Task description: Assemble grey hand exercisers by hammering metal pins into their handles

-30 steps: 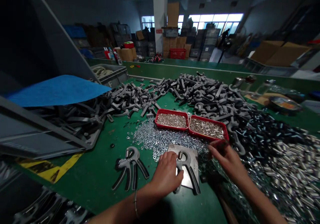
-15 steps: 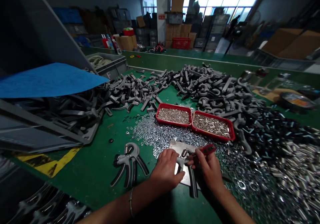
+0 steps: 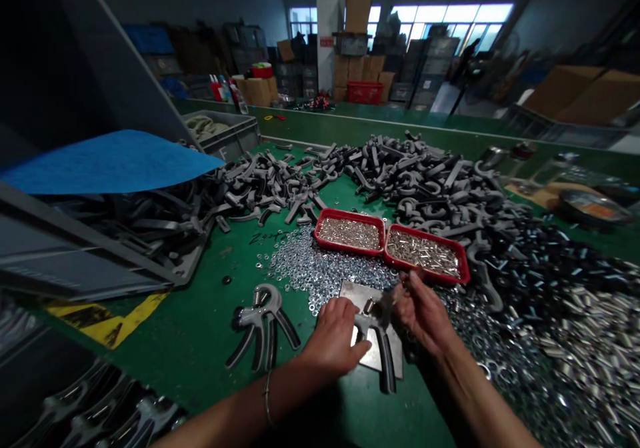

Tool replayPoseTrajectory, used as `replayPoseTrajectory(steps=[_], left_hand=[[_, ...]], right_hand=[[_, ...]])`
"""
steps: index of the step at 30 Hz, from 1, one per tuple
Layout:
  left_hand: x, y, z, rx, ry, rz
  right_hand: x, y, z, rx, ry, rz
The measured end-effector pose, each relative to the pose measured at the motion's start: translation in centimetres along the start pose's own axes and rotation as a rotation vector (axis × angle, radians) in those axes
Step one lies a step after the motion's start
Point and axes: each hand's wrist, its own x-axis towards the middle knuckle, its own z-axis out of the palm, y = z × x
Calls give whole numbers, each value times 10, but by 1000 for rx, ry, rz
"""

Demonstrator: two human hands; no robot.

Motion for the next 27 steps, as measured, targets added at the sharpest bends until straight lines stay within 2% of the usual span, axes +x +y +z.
replayPoseTrajectory(steps=[6,13,15,17,19,21,23,25,27], left_hand=[[0,1,-1,-1,-16,-15],[-1,-1,0,-14,-1,-12],[-1,0,0,-13,-10,-20],[-1,0,-1,-13,-22,-24],[-2,1,-2,-8,-30,-18],[-1,2,-3,5,-30,-24],[0,4,-3,23,-31,-46],[-1,7,-1,44,-28,-70],[-3,10,0,68,-13,-77]], right_hand=[[-29,28,-5,36,31,-27],[-39,27,-3,-126,89,-62],[-42,28,-4,-243,116,-89],[-45,29,-3,-456,140,-164],[-46,25,2,-700,112,-241],[-45,14,10,-818,43,-284],[-44,-4,19,-706,-36,-304],[-43,-23,26,-480,-80,-317],[-40,-35,24,-245,-89,-294]])
